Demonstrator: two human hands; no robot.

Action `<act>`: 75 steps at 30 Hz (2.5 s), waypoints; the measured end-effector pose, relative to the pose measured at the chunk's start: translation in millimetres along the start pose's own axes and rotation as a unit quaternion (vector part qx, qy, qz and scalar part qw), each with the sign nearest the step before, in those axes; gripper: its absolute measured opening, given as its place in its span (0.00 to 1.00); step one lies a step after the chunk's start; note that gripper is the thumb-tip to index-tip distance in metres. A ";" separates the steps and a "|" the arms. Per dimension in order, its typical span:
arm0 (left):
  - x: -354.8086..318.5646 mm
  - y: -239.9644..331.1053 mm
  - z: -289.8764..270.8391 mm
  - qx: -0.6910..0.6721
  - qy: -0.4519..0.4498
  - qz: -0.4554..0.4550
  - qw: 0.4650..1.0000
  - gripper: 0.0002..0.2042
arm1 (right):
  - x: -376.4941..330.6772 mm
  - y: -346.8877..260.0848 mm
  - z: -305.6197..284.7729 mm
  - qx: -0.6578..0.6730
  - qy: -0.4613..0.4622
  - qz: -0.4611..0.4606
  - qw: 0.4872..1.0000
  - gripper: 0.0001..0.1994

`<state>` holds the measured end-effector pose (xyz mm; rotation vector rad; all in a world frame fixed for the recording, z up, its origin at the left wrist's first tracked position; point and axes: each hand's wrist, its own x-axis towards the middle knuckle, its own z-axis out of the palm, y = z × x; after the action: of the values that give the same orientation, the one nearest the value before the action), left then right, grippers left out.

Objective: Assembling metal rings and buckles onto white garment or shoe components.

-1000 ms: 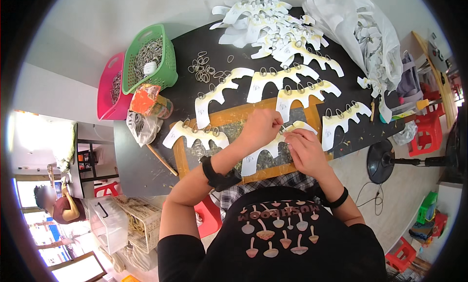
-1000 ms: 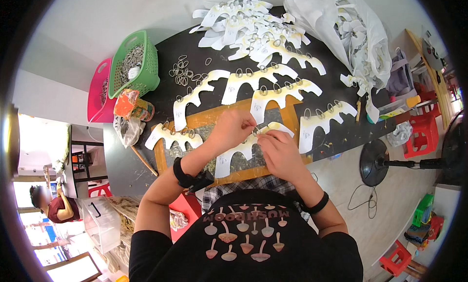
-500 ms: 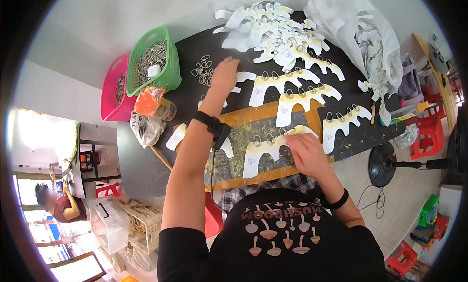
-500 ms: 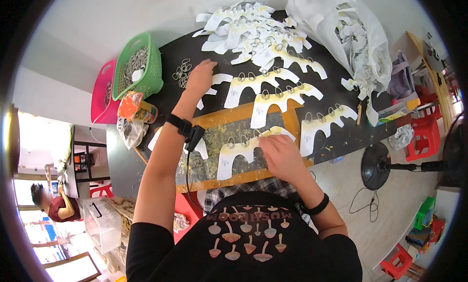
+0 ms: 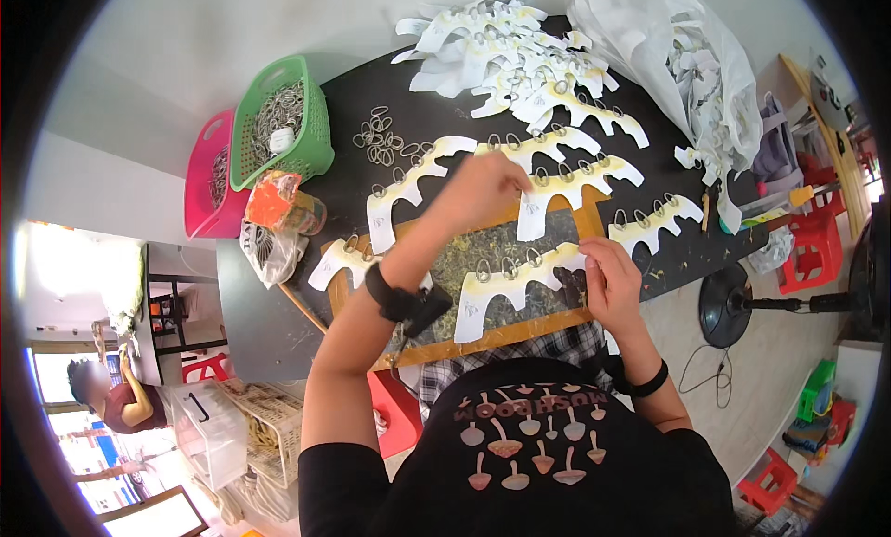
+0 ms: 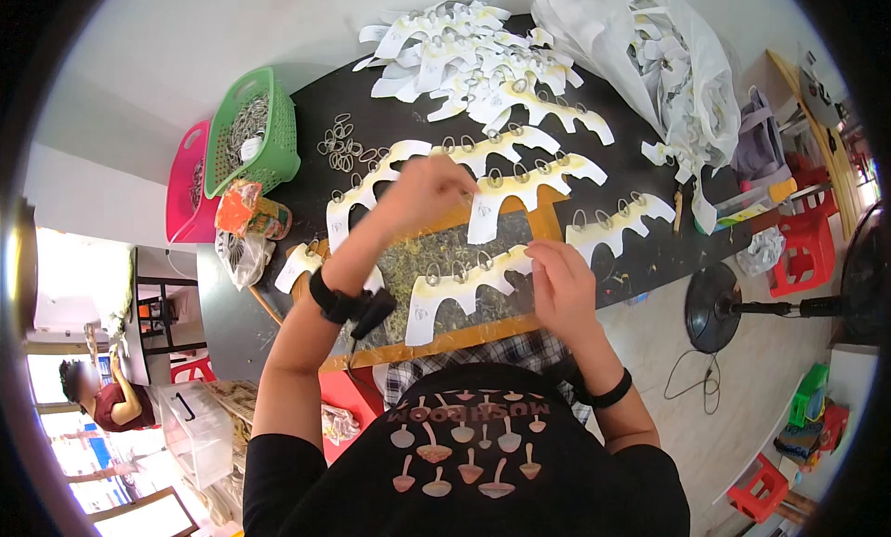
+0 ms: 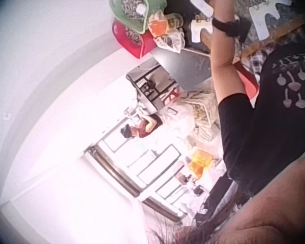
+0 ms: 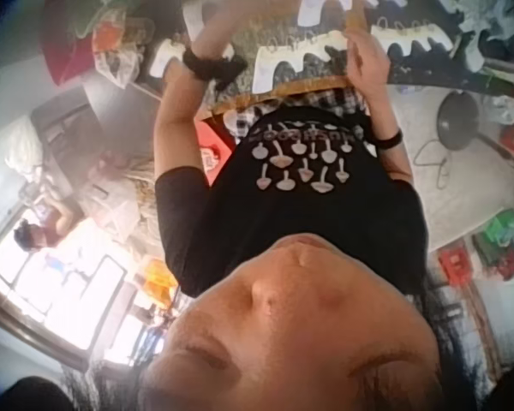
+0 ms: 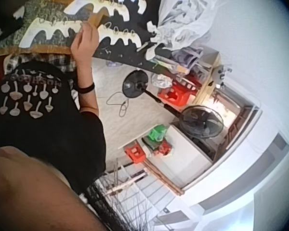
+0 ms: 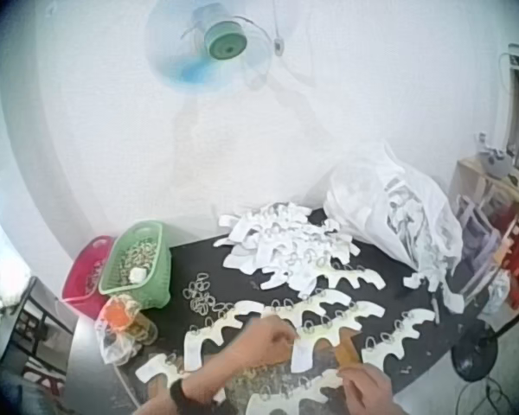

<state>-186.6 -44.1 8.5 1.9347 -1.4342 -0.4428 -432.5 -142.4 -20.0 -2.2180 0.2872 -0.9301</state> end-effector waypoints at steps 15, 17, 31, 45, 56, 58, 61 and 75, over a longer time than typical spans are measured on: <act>-25.0 37.5 65.9 -0.076 0.005 -0.023 0.997 0.08 | -6.2 -1.1 3.0 -0.061 -0.096 -0.079 0.990 0.11; -29.5 47.2 71.3 -0.015 0.016 -0.027 0.999 0.08 | -6.7 -2.3 4.0 -0.074 -0.103 -0.066 0.990 0.11; -131.4 79.7 16.8 0.183 0.134 -0.139 0.964 0.14 | 2.5 2.6 4.8 -0.090 -0.137 -0.086 0.983 0.13; -166.7 54.8 62.0 -0.076 0.228 -0.224 0.944 0.14 | 11.0 -10.4 8.6 -0.170 -0.098 -0.136 0.971 0.15; -167.0 39.2 74.9 -0.314 0.250 -0.243 0.883 0.09 | 14.1 -47.4 65.4 0.018 -0.178 -0.054 0.982 0.10; -168.1 38.7 75.7 -0.359 0.268 -0.238 0.862 0.10 | 12.8 -43.0 69.7 0.030 -0.196 -0.036 0.979 0.10; -172.3 52.2 66.0 -0.369 0.237 -0.253 0.862 0.13 | 13.8 -38.8 69.4 0.044 -0.232 0.007 0.972 0.08; -161.7 45.1 16.5 0.098 0.127 -0.013 0.987 0.25 | 11.0 -45.9 74.2 -0.037 -0.218 -0.165 0.961 0.06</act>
<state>-282.9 94.4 8.3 2.0800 -1.3279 -0.0620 -376.0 -75.0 -19.4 -2.5131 -0.2635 -0.5729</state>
